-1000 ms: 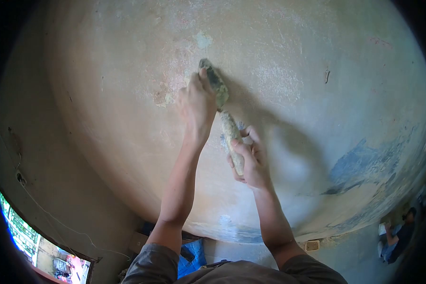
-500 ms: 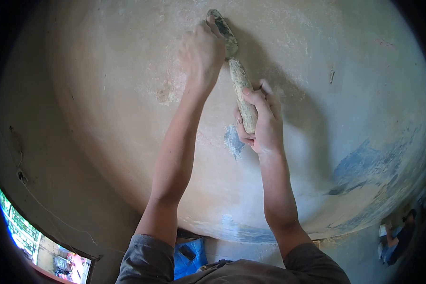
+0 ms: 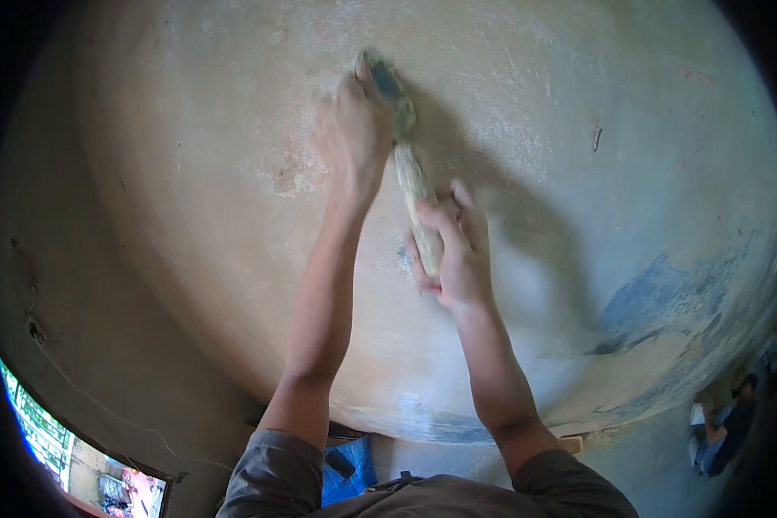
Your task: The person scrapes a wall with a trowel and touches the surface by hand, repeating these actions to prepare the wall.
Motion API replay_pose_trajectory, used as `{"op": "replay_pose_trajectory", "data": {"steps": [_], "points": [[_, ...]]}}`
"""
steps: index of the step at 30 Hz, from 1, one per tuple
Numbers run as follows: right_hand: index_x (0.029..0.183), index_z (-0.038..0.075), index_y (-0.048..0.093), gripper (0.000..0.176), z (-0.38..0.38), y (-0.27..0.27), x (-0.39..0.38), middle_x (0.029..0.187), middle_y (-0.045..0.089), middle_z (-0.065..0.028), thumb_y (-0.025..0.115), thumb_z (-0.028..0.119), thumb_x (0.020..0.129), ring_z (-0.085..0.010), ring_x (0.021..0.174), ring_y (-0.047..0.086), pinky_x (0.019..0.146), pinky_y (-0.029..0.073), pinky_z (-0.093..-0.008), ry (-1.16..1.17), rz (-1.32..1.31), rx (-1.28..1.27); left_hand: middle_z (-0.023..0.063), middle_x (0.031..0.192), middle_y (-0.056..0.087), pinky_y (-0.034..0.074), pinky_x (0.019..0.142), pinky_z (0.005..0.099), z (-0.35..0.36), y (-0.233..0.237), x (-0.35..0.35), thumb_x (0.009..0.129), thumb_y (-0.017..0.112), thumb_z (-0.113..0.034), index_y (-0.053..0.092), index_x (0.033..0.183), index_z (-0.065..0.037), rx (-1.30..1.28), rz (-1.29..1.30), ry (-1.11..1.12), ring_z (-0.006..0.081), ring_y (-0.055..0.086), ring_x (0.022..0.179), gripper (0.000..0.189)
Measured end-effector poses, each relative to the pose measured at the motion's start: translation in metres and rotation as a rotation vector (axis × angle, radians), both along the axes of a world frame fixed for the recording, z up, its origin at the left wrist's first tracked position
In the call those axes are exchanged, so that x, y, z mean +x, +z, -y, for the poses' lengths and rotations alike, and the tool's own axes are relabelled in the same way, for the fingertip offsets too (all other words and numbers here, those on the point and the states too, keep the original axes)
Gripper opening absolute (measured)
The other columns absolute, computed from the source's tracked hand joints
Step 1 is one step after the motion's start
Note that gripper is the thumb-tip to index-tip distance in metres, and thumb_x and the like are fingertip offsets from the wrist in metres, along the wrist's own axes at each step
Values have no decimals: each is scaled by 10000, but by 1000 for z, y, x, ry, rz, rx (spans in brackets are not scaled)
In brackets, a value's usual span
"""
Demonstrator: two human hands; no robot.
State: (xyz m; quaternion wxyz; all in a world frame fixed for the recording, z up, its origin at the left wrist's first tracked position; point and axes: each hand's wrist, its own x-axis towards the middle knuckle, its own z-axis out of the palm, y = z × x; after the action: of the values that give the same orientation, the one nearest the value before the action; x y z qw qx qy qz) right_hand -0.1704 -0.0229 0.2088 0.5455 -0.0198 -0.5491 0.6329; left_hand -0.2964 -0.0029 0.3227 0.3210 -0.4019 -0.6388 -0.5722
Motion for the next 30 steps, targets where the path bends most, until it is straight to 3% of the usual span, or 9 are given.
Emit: {"op": "replay_pose_trajectory", "data": {"steps": [3,6,17,20,22,26,30], "points": [[963,121,443,175,-1,44,3,602,529,-108,574,237,959,-95,271,282,241,176,-266,-3,-67,10,303,875,677,498,804,544,-6,44,7,1058,349,-437,709,948,-13,74,-94,-15,445,674,876,566],[969,126,434,180,-2,57,15,599,525,-107,562,252,960,-108,256,267,235,167,-269,54,-55,-11,292,856,682,508,789,531,-6,54,9,1056,354,-434,714,958,-14,60,-147,-2,438,680,854,561],[1031,102,409,217,15,-35,14,607,532,-111,588,208,969,-82,315,296,267,174,-268,227,-4,-128,292,793,670,509,702,539,26,-44,3,1062,380,-402,699,937,-38,-145,47,-25,458,675,773,499],[1012,101,412,212,13,-18,13,610,535,-103,589,208,964,-83,314,308,265,169,-271,185,-24,-105,254,781,686,514,723,524,15,-25,0,1045,435,-392,725,918,-18,-76,57,21,430,689,795,490],[999,108,414,208,8,4,0,615,538,-97,592,207,956,-86,310,318,263,167,-276,76,-41,-68,251,814,695,516,752,523,1,2,-4,1044,417,-418,730,940,-19,-7,-7,47,436,687,833,518],[1006,165,408,174,7,55,5,610,516,-92,548,251,952,-103,278,262,257,163,-269,93,-30,-36,247,881,708,516,801,519,-7,55,0,1039,392,-470,737,978,-21,129,-92,9,447,683,893,570],[1004,167,412,173,7,54,16,603,511,-93,544,268,956,-109,273,270,258,165,-271,113,-32,-55,241,885,709,516,790,518,-13,50,2,1036,402,-474,733,959,-15,116,-88,33,459,678,867,570]]}}
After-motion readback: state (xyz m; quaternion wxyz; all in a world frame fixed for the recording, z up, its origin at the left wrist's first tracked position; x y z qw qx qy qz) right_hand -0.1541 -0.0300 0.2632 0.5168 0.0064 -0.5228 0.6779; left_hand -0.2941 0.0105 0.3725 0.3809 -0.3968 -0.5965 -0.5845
